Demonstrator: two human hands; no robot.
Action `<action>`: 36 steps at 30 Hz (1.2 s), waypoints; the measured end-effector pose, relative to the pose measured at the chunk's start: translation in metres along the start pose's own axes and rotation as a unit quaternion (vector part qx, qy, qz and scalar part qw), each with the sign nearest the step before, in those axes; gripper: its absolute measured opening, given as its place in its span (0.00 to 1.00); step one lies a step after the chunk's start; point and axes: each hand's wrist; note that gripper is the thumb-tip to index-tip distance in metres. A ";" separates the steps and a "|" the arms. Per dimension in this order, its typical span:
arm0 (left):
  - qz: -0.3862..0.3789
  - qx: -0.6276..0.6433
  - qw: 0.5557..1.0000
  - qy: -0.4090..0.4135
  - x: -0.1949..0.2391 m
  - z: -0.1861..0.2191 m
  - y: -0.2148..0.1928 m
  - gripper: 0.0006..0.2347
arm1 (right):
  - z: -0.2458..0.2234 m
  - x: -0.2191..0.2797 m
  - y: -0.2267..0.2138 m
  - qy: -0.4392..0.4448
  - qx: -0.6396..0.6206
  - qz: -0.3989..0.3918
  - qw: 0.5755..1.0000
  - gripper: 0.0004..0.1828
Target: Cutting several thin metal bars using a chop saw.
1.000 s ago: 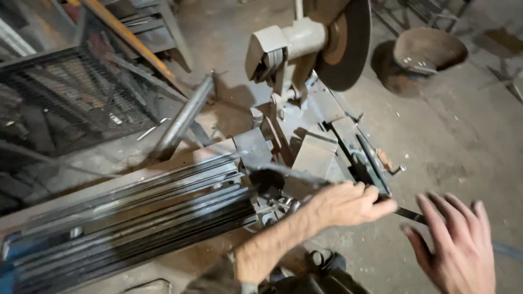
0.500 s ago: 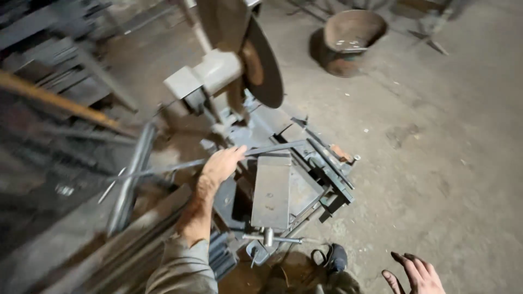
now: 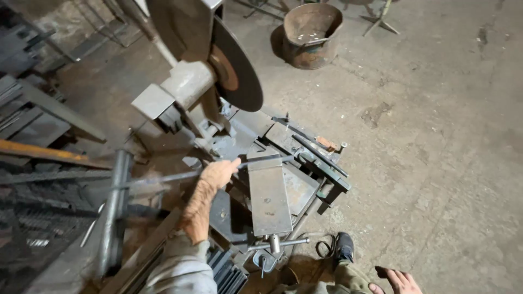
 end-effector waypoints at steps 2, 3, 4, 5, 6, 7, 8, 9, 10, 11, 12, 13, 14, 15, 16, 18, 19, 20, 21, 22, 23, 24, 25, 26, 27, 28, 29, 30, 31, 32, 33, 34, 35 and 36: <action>0.089 -0.052 0.981 0.164 -0.002 -0.003 0.016 0.16 | -0.016 -0.006 -0.035 -0.019 -0.007 -0.060 0.998 0.38; 0.086 -0.051 0.980 0.170 -0.005 0.002 0.014 0.16 | -0.028 -0.009 -0.052 -0.013 -0.006 -0.060 0.998 0.38; 0.088 -0.040 0.983 0.154 -0.002 0.003 0.014 0.12 | -0.040 -0.011 -0.067 -0.002 0.004 -0.087 0.996 0.36; 0.090 -0.029 0.986 0.138 0.001 0.005 0.014 0.08 | -0.052 -0.012 -0.083 0.009 0.013 -0.114 0.993 0.35; 0.087 -0.030 0.986 0.137 0.005 0.011 0.008 0.08 | -0.070 -0.017 -0.100 0.010 0.012 -0.115 0.993 0.35; 0.079 -0.038 0.988 0.124 0.009 0.017 0.000 0.08 | -0.088 -0.022 -0.118 -0.025 -0.009 -0.125 0.992 0.34; 0.069 -0.044 0.990 0.111 0.012 0.025 -0.005 0.09 | -0.104 -0.026 -0.137 -0.059 -0.028 -0.135 0.989 0.33; 0.066 -0.043 0.991 0.112 0.012 0.028 -0.006 0.09 | -0.115 -0.030 -0.142 -0.057 -0.028 -0.137 0.989 0.33; 0.049 -0.037 0.993 0.101 0.012 0.029 -0.009 0.09 | -0.127 -0.036 -0.146 -0.086 -0.028 -0.145 0.985 0.35; 0.031 -0.031 0.995 0.090 0.013 0.030 -0.012 0.09 | -0.139 -0.041 -0.150 -0.116 -0.028 -0.153 0.981 0.37; 0.031 -0.032 0.995 0.087 0.012 0.031 -0.013 0.09 | -0.154 -0.046 -0.157 -0.117 -0.029 -0.155 0.980 0.37; 0.017 -0.018 0.997 0.078 0.010 0.031 -0.014 0.09 | -0.168 -0.051 -0.163 -0.151 -0.043 -0.144 0.977 0.37; 0.003 -0.004 0.998 0.068 0.010 0.032 -0.015 0.10 | -0.182 -0.056 -0.169 -0.184 -0.057 -0.133 0.972 0.37; 0.001 -0.004 0.998 0.065 0.011 0.033 -0.014 0.10 | -0.203 -0.058 -0.181 -0.185 -0.057 -0.135 0.972 0.37; -0.007 0.001 0.998 0.068 0.010 0.033 -0.016 0.11 | -0.223 -0.062 -0.192 -0.193 -0.049 -0.145 0.969 0.35; -0.016 0.004 0.997 0.071 0.003 0.029 -0.014 0.12 | -0.249 -0.068 -0.194 -0.201 -0.043 -0.156 0.966 0.32; -0.014 0.021 0.997 0.068 -0.002 0.025 -0.009 0.12 | -0.253 -0.070 -0.184 -0.247 -0.030 -0.131 0.960 0.27; -0.013 0.037 0.997 0.067 -0.008 0.022 -0.004 0.13 | -0.257 -0.071 -0.174 -0.290 -0.018 -0.107 0.951 0.22; -0.015 0.035 0.997 0.067 -0.008 0.022 -0.006 0.13 | -0.256 -0.073 -0.162 -0.288 -0.020 -0.107 0.951 0.22; -0.005 0.051 0.996 0.072 -0.007 0.023 -0.004 0.12 | -0.254 -0.073 -0.148 -0.317 0.011 -0.115 0.941 0.24; 0.005 0.067 0.995 0.076 -0.005 0.023 -0.003 0.12 | -0.252 -0.073 -0.134 -0.345 0.041 -0.123 0.930 0.28; 0.004 0.066 0.995 0.075 -0.004 0.027 -0.005 0.12 | -0.252 -0.073 -0.127 -0.345 0.039 -0.124 0.930 0.28; 0.001 0.061 0.997 0.050 -0.003 0.031 -0.008 0.12 | -0.252 -0.073 -0.119 -0.349 0.040 -0.086 0.932 0.29; -0.001 0.057 0.998 0.024 0.001 0.035 -0.009 0.12 | -0.251 -0.070 -0.111 -0.354 0.041 -0.050 0.933 0.29; -0.004 0.056 0.998 0.022 0.004 0.039 -0.010 0.12 | -0.252 -0.071 -0.089 -0.354 0.039 -0.052 0.933 0.29; 0.008 0.047 0.999 0.021 0.006 0.042 -0.011 0.11 | -0.254 -0.073 -0.066 -0.327 0.029 -0.083 0.941 0.24; 0.019 0.037 0.999 0.019 0.008 0.045 -0.013 0.11 | -0.256 -0.074 -0.043 -0.299 0.019 -0.113 0.947 0.19; 0.018 0.036 0.999 0.017 0.008 0.045 -0.014 0.11 | -0.272 -0.071 -0.066 -0.301 0.017 -0.114 0.947 0.19; 0.023 0.031 0.999 0.017 0.008 0.046 -0.014 0.11 | -0.287 -0.067 -0.089 -0.276 -0.030 -0.179 0.944 0.23; 0.027 0.028 0.999 0.016 0.009 0.046 -0.013 0.11 | -0.301 -0.063 -0.112 -0.249 -0.076 -0.244 0.934 0.33; 0.026 0.028 0.999 0.014 0.010 0.045 -0.012 0.11 | -0.306 -0.061 -0.120 -0.250 -0.076 -0.247 0.933 0.33; 0.032 0.026 0.999 0.018 0.009 0.044 -0.012 0.11 | -0.311 -0.060 -0.129 -0.178 -0.204 -0.276 0.922 0.31; 0.039 0.025 0.999 0.023 0.009 0.044 -0.011 0.11 | -0.315 -0.059 -0.138 -0.103 -0.327 -0.299 0.891 0.30; 0.039 0.026 0.999 0.022 0.009 0.043 -0.010 0.11 | -0.310 -0.058 -0.127 -0.103 -0.326 -0.300 0.891 0.30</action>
Point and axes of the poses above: each hand's wrist, its own x-axis away from the middle knuckle, its own y-axis out of the palm, z = x × y, and after that the axes turned 2 degrees about x, right-handed
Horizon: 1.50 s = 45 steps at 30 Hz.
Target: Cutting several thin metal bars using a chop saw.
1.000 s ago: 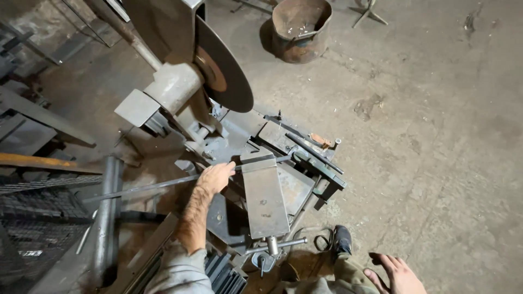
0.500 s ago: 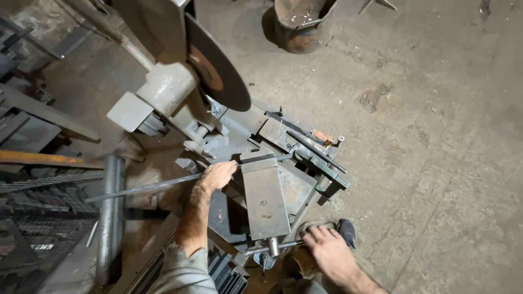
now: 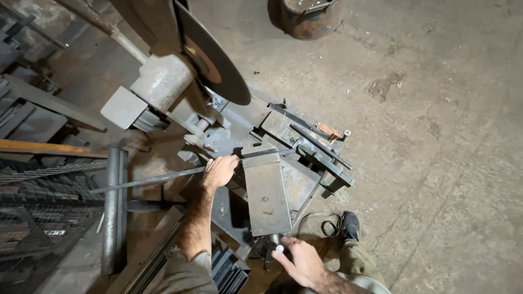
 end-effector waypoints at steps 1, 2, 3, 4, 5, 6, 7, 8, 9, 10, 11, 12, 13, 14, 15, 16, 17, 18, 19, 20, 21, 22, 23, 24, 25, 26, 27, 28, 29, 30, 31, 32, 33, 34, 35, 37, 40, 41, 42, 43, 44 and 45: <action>0.001 -0.006 1.000 0.002 0.000 -0.001 0.001 0.11 | 0.011 -0.002 0.005 -0.085 0.035 0.072 0.993 0.29; 0.001 -0.013 1.000 0.004 0.000 -0.002 0.001 0.11 | 0.022 -0.004 0.011 -0.168 0.069 0.143 0.973 0.29; 0.001 -0.011 1.000 0.003 0.002 -0.001 0.003 0.11 | 0.019 0.000 0.010 -0.167 0.069 0.142 0.973 0.29; 0.008 -0.007 1.000 0.002 0.002 0.000 0.003 0.11 | 0.016 0.002 0.009 -0.152 0.064 0.151 0.975 0.28; 0.015 -0.003 1.000 0.000 0.003 0.001 0.002 0.11 | 0.012 0.005 0.007 -0.137 0.058 0.161 0.976 0.28; 0.014 -0.002 1.000 0.000 0.006 0.005 -0.003 0.11 | 0.000 0.006 0.002 -0.136 0.058 0.161 0.976 0.28; 0.009 0.005 1.000 -0.010 0.009 0.010 -0.008 0.11 | -0.013 0.008 -0.004 0.011 0.000 0.130 0.991 0.27; 0.005 0.013 1.000 -0.018 0.011 0.015 -0.012 0.11 | -0.024 0.009 -0.010 0.157 -0.056 0.093 0.982 0.26; 0.005 0.014 1.000 -0.017 0.009 0.013 -0.009 0.11 | -0.004 0.001 -0.001 0.158 -0.056 0.094 0.981 0.26; 0.002 0.005 1.000 -0.017 0.007 0.010 -0.006 0.11 | 0.016 -0.008 0.010 0.164 -0.247 0.094 0.950 0.25; -0.001 -0.003 1.000 -0.017 0.006 0.006 -0.004 0.11 | 0.035 -0.016 0.021 0.165 -0.428 0.091 0.884 0.25; -0.001 -0.004 1.000 -0.016 0.004 0.004 -0.001 0.11 | 0.061 -0.028 0.032 0.164 -0.429 0.092 0.884 0.25; 0.005 0.001 1.000 -0.014 0.002 0.001 0.001 0.11 | 0.088 -0.039 0.043 0.054 -0.258 0.167 0.950 0.28; 0.011 0.005 1.000 -0.012 0.001 -0.001 0.004 0.11 | 0.114 -0.050 0.054 -0.059 -0.075 0.232 0.968 0.32; 0.009 0.004 1.000 -0.010 0.001 0.000 0.004 0.11 | 0.087 -0.040 0.043 -0.058 -0.076 0.233 0.968 0.32; -0.003 -0.007 1.000 -0.021 0.002 0.002 0.002 0.11 | 0.060 -0.030 0.031 -0.033 -0.022 0.200 0.979 0.29; -0.016 -0.019 0.999 -0.033 0.003 0.003 0.001 0.12 | 0.032 -0.020 0.019 -0.009 0.032 0.166 0.985 0.26; -0.017 -0.020 0.999 -0.031 0.001 -0.001 0.004 0.12 | 0.036 -0.019 0.028 -0.008 0.030 0.167 0.985 0.26; -0.003 -0.007 1.000 -0.029 -0.001 -0.005 0.008 0.13 | 0.040 -0.018 0.036 -0.021 -0.024 0.109 0.994 0.20; 0.011 0.008 1.000 -0.028 -0.003 -0.009 0.012 0.15 | 0.044 -0.017 0.044 -0.034 -0.077 0.050 0.995 0.16; 0.009 0.007 1.000 -0.027 -0.005 -0.015 0.017 0.15 | 0.026 -0.011 0.036 -0.033 -0.079 0.051 0.995 0.16; 0.037 0.030 0.999 -0.007 -0.008 -0.022 0.024 0.16 | 0.009 -0.005 0.027 -0.051 -0.077 0.066 0.993 0.22; 0.064 0.054 0.996 0.014 -0.010 -0.028 0.030 0.17 | -0.008 0.001 0.019 -0.070 -0.075 0.081 0.991 0.30; 0.063 0.054 0.996 0.014 -0.009 -0.030 0.032 0.17 | 0.007 -0.007 0.029 -0.069 -0.075 0.080 0.992 0.30; 0.080 0.061 0.995 0.017 -0.008 -0.032 0.034 0.16 | 0.021 -0.014 0.039 -0.017 -0.140 0.049 0.989 0.28; 0.097 0.069 0.993 0.022 -0.009 -0.032 0.035 0.16 | 0.036 -0.022 0.048 0.033 -0.203 0.016 0.979 0.32; 0.095 0.069 0.993 0.023 -0.006 -0.027 0.033 0.16 | 0.041 -0.025 0.051 0.035 -0.204 0.017 0.978 0.32; 0.104 0.076 0.992 0.018 -0.003 -0.022 0.029 0.14 | 0.046 -0.029 0.053 0.033 -0.353 -0.039 0.934 0.35; 0.112 0.082 0.990 0.013 0.001 -0.017 0.026 0.12 | 0.051 -0.033 0.056 0.031 -0.493 -0.093 0.865 0.39; 0.114 0.083 0.990 0.014 0.002 -0.011 0.022 0.12 | 0.042 -0.032 0.048 0.031 -0.492 -0.092 0.865 0.39; 0.122 0.085 0.989 0.023 0.004 -0.006 0.017 0.10 | 0.032 -0.032 0.041 0.097 -0.541 -0.126 0.826 0.40; 0.129 0.087 0.987 0.029 0.009 -0.001 0.014 0.09 | 0.023 -0.029 0.036 0.164 -0.585 -0.160 0.778 0.40; 0.129 0.087 0.987 0.029 0.013 0.001 0.013 0.09 | 0.030 -0.029 0.038 0.164 -0.584 -0.160 0.778 0.40; 0.138 0.106 0.984 0.028 0.012 0.004 0.009 0.08 | 0.037 -0.032 0.038 0.185 -0.507 -0.101 0.836 0.37; 0.147 0.125 0.981 0.028 0.012 0.007 0.006 0.07 | 0.045 -0.035 0.038 0.204 -0.422 -0.041 0.882 0.34; 0.175 0.112 0.978 0.032 0.014 0.001 0.016 0.07 | 0.047 -0.028 0.033 0.188 -0.167 0.026 0.968 0.38; 0.208 0.111 0.971 0.039 0.008 0.005 0.014 0.06 | 0.024 -0.012 0.014 0.078 0.138 0.082 0.984 0.35; 0.214 0.126 0.968 0.031 0.010 0.008 0.013 0.06 | 0.013 -0.003 0.007 0.002 0.178 0.062 0.982 0.28; 0.213 0.126 0.968 0.032 0.009 0.008 0.014 0.06 | 0.006 -0.001 0.005 0.003 0.177 0.062 0.982 0.28; 0.218 0.140 0.965 0.036 0.009 0.009 0.014 0.05 | -0.001 0.001 0.003 -0.070 0.185 0.054 0.979 0.29; 0.222 0.154 0.962 0.041 0.008 0.009 0.014 0.05 | -0.008 0.003 0.000 -0.142 0.193 0.045 0.970 0.30; 0.220 0.153 0.962 0.041 0.004 0.007 0.016 0.05 | -0.015 0.001 -0.001 -0.141 0.192 0.045 0.970 0.30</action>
Point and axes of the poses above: each hand's wrist, its own x-axis away from the middle knuckle, its own y-axis out of the palm, z = x × y, and after that the axes turned 2 degrees about x, right-handed
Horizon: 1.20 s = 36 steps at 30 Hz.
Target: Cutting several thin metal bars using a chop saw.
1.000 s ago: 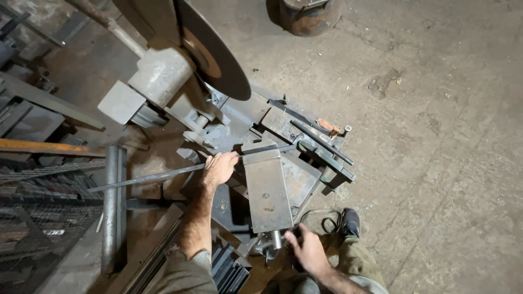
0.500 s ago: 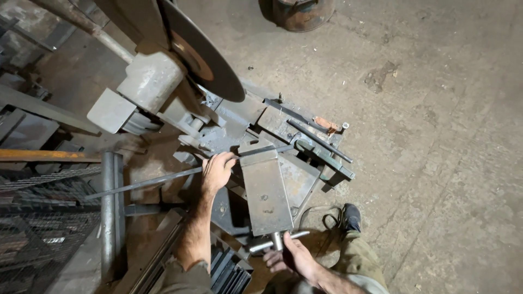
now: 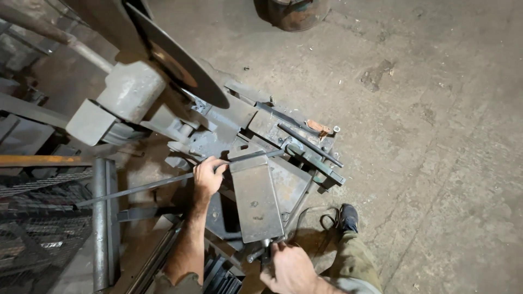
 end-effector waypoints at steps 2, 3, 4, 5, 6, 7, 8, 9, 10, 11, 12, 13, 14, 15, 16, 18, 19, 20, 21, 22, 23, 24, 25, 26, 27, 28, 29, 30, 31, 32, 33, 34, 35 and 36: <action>-0.017 -0.021 1.000 0.016 -0.001 -0.007 0.002 0.05 | -0.013 -0.007 -0.005 0.018 0.078 -0.005 0.997 0.42; -0.018 -0.021 1.000 0.015 0.000 -0.008 0.004 0.05 | -0.010 -0.011 0.001 0.018 0.077 -0.006 0.997 0.42; -0.016 -0.026 0.999 0.019 0.001 -0.008 0.006 0.05 | -0.007 -0.014 0.007 0.032 0.088 -0.016 0.995 0.40; -0.013 -0.031 0.999 0.025 -0.001 -0.008 0.007 0.05 | -0.004 -0.020 0.013 0.046 0.100 -0.025 0.994 0.37; -0.013 -0.032 0.999 0.025 0.001 -0.010 0.008 0.05 | 0.002 -0.018 0.020 0.045 0.099 -0.025 0.994 0.37; -0.011 -0.044 0.999 0.022 0.000 -0.012 0.010 0.05 | 0.008 -0.017 0.026 0.032 0.083 -0.002 0.996 0.37; -0.010 -0.056 0.998 0.018 0.000 -0.013 0.012 0.05 | 0.015 -0.016 0.032 0.018 0.067 0.022 0.997 0.36; -0.010 -0.056 0.998 0.018 0.001 -0.013 0.013 0.05 | 0.014 -0.015 0.031 0.018 0.067 0.022 0.997 0.36; -0.003 -0.049 0.999 0.020 0.001 -0.014 0.015 0.04 | 0.014 -0.014 0.029 0.037 0.008 0.037 0.999 0.32; 0.003 -0.043 0.999 0.022 0.002 -0.016 0.015 0.04 | 0.012 -0.014 0.029 0.055 -0.052 0.052 0.996 0.28; 0.003 -0.044 0.999 0.022 0.001 -0.016 0.015 0.04 | 0.015 -0.014 0.032 0.054 -0.053 0.052 0.996 0.28; 0.003 -0.049 0.999 0.017 0.001 -0.016 0.016 0.04 | 0.017 -0.014 0.035 0.063 -0.041 0.040 0.996 0.28; 0.003 -0.055 0.998 0.013 0.001 -0.017 0.016 0.04 | 0.019 -0.014 0.038 0.072 -0.029 0.028 0.997 0.29; 0.002 -0.056 0.998 0.012 0.002 -0.018 0.018 0.04 | 0.014 -0.015 0.030 0.072 -0.030 0.027 0.997 0.29; 0.020 -0.051 0.998 0.027 0.003 -0.020 0.019 0.04 | 0.010 -0.017 0.021 0.074 -0.018 0.022 0.997 0.29; 0.037 -0.045 0.997 0.040 0.003 -0.017 0.018 0.04 | 0.006 -0.019 0.015 0.075 -0.007 0.015 0.997 0.29; 0.025 -0.047 0.998 0.033 0.001 -0.012 0.016 0.04 | 0.008 -0.019 0.018 0.074 -0.039 0.036 0.996 0.26; 0.013 -0.049 0.998 0.025 0.000 -0.007 0.013 0.03 | 0.009 -0.020 0.020 0.073 -0.071 0.057 0.993 0.24; 0.013 -0.049 0.998 0.025 -0.002 -0.003 0.011 0.03 | 0.012 -0.022 0.024 0.073 -0.070 0.058 0.993 0.24; 0.008 -0.040 0.999 0.027 -0.004 0.001 0.009 0.03 | 0.015 -0.025 0.027 0.109 -0.093 -0.004 0.990 0.22; 0.002 -0.032 0.999 0.027 -0.002 0.004 0.006 0.03 | 0.016 -0.025 0.031 0.143 -0.117 -0.067 0.980 0.21; 0.003 -0.033 0.999 0.025 -0.001 0.006 0.004 0.03 | 0.015 -0.023 0.029 0.142 -0.117 -0.069 0.980 0.21; 0.006 -0.030 0.999 0.032 -0.002 0.007 0.004 0.03 | 0.015 -0.022 0.025 0.114 -0.133 -0.024 0.984 0.19; 0.009 -0.026 0.999 0.039 -0.003 0.009 0.003 0.03 | 0.015 -0.020 0.022 0.085 -0.148 0.021 0.985 0.18; 0.010 -0.025 0.999 0.038 -0.003 0.010 0.003 0.03 | 0.016 -0.020 0.022 0.085 -0.147 0.020 0.985 0.18; 0.010 -0.027 0.999 0.037 -0.002 0.011 0.003 0.02 | 0.017 -0.019 0.022 0.068 -0.160 0.030 0.984 0.16; 0.011 -0.029 0.999 0.035 -0.002 0.011 0.003 0.02 | 0.017 -0.019 0.022 0.049 -0.173 0.040 0.983 0.15; 0.013 -0.029 0.999 0.034 -0.001 0.011 0.003 0.02 | 0.020 -0.020 0.025 0.047 -0.172 0.038 0.983 0.15; 0.013 -0.035 0.999 0.027 -0.001 0.011 0.003 0.02 | 0.023 -0.020 0.029 0.050 -0.209 0.038 0.976 0.14; 0.013 -0.040 0.999 0.021 -0.001 0.012 0.004 0.03 | 0.026 -0.021 0.033 0.052 -0.246 0.037 0.967 0.13; 0.015 -0.041 0.999 0.019 0.000 0.010 0.005 0.03 | 0.025 -0.021 0.033 0.050 -0.246 0.035 0.967 0.13; 0.017 -0.048 0.999 0.018 0.001 0.008 0.006 0.03 | 0.024 -0.022 0.033 0.043 -0.271 0.061 0.960 0.14; 0.018 -0.054 0.998 0.017 0.001 0.006 0.008 0.03 | 0.024 -0.022 0.034 0.037 -0.297 0.088 0.950 0.14; 0.018 -0.055 0.998 0.016 0.000 0.006 0.008 0.03 | 0.030 -0.023 0.048 0.037 -0.298 0.088 0.950 0.14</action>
Point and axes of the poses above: each hand's wrist, its own x-axis away from the middle knuckle, its own y-axis out of the palm, z = x × y, and after that the axes turned 2 degrees about x, right-handed
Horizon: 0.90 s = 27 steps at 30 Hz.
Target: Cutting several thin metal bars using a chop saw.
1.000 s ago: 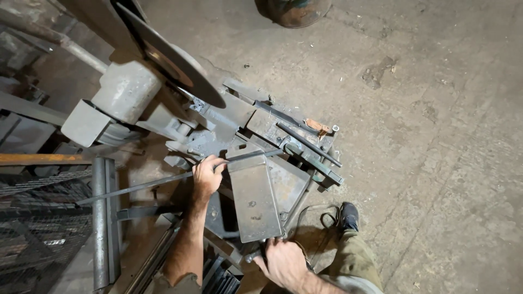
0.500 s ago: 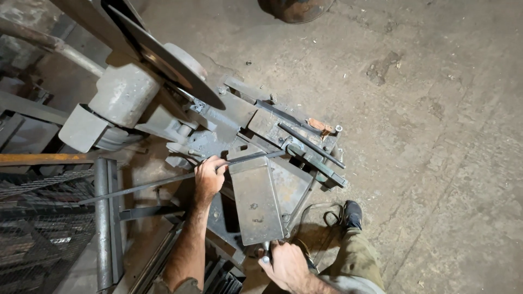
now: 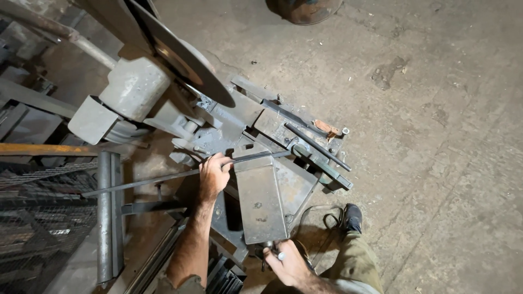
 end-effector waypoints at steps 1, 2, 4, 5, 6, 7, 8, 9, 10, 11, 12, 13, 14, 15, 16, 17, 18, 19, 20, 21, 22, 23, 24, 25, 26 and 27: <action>-0.003 -0.002 1.000 -0.002 0.000 0.000 0.000 0.03 | 0.013 0.001 0.009 0.062 -0.108 -0.027 0.992 0.15; -0.006 -0.004 1.000 -0.004 0.000 0.000 0.000 0.03 | 0.026 0.001 0.018 0.123 -0.215 -0.054 0.967 0.17; -0.004 -0.002 1.000 -0.001 0.000 -0.002 0.002 0.04 | 0.045 -0.001 0.024 0.126 -0.291 -0.077 0.945 0.19; 0.000 0.000 1.000 0.002 0.001 -0.002 0.002 0.04 | 0.054 -0.001 0.028 0.127 -0.363 -0.100 0.917 0.20; 0.000 0.000 1.000 0.001 0.003 -0.004 0.002 0.04 | 0.059 0.000 0.030 0.128 -0.363 -0.102 0.917 0.20; 0.002 0.001 1.000 -0.002 0.002 -0.005 0.004 0.04 | 0.065 0.000 0.031 0.103 -0.396 -0.116 0.905 0.22; 0.003 0.003 1.000 -0.004 0.001 -0.006 0.005 0.04 | 0.071 0.000 0.032 0.078 -0.427 -0.130 0.891 0.24; 0.003 0.005 1.000 -0.004 0.000 -0.009 0.007 0.04 | 0.067 -0.002 0.029 0.079 -0.426 -0.129 0.892 0.24; -0.010 0.006 1.000 -0.010 -0.001 -0.011 0.008 0.04 | 0.063 -0.003 0.026 0.109 -0.450 -0.136 0.876 0.23; -0.022 0.007 1.000 -0.016 -0.001 -0.013 0.008 0.03 | 0.058 -0.004 0.023 0.139 -0.473 -0.144 0.858 0.23; -0.021 0.008 1.000 -0.016 -0.001 -0.012 0.005 0.03 | 0.054 -0.004 0.019 0.139 -0.472 -0.143 0.859 0.23; -0.037 0.005 0.999 -0.031 -0.002 -0.011 0.004 0.04 | 0.049 -0.005 0.013 0.143 -0.469 -0.165 0.856 0.24; -0.053 0.002 0.998 -0.045 -0.003 -0.010 0.002 0.04 | 0.045 -0.005 0.008 0.148 -0.466 -0.187 0.852 0.26; -0.050 0.004 0.998 -0.045 0.001 0.017 -0.013 0.04 | 0.035 -0.006 0.002 0.147 -0.463 -0.188 0.854 0.26; 0.024 -0.007 1.000 -0.006 0.006 0.043 -0.028 0.07 | 0.025 -0.006 -0.005 0.196 -0.417 -0.176 0.870 0.24; 0.099 -0.021 0.994 0.031 0.010 0.070 -0.046 0.09 | 0.014 -0.008 -0.011 0.244 -0.369 -0.165 0.882 0.23; 0.104 -0.021 0.994 0.030 0.026 0.069 -0.044 0.09 | 0.015 -0.003 -0.019 0.242 -0.366 -0.168 0.883 0.23; 0.103 -0.031 0.994 -0.036 0.043 0.067 -0.042 0.10 | 0.016 0.002 -0.025 0.187 -0.247 -0.106 0.945 0.22; 0.102 -0.039 0.989 -0.103 0.059 0.064 -0.039 0.12 | 0.018 0.006 -0.030 0.130 -0.124 -0.040 0.983 0.21; 0.105 -0.040 0.988 -0.104 0.077 0.073 -0.045 0.12 | 0.002 0.008 -0.040 0.128 -0.123 -0.042 0.983 0.21; 0.045 -0.019 0.981 -0.186 0.096 0.082 -0.049 0.15 | -0.013 0.010 -0.049 0.130 -0.016 0.015 0.991 0.23; -0.019 0.004 0.964 -0.265 0.115 0.091 -0.051 0.18 | -0.028 0.014 -0.059 0.133 0.092 0.074 0.984 0.25; -0.019 0.006 0.964 -0.266 0.132 0.092 -0.049 0.18 | -0.033 0.018 -0.058 0.134 0.094 0.073 0.984 0.25; -0.058 0.034 0.960 -0.270 0.146 0.094 -0.047 0.17 | -0.040 0.020 -0.060 0.056 0.195 0.077 0.976 0.23; -0.097 0.062 0.955 -0.274 0.159 0.095 -0.045 0.17 | -0.046 0.022 -0.061 -0.022 0.293 0.079 0.953 0.21; -0.097 0.063 0.954 -0.276 0.173 0.085 -0.034 0.17 | -0.044 0.023 -0.061 -0.022 0.293 0.077 0.953 0.21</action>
Point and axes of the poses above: each hand's wrist, its own x-axis away from the middle knuckle, its own y-axis out of the palm, z = x × y, and after that the axes turned 2 degrees about x, right-handed
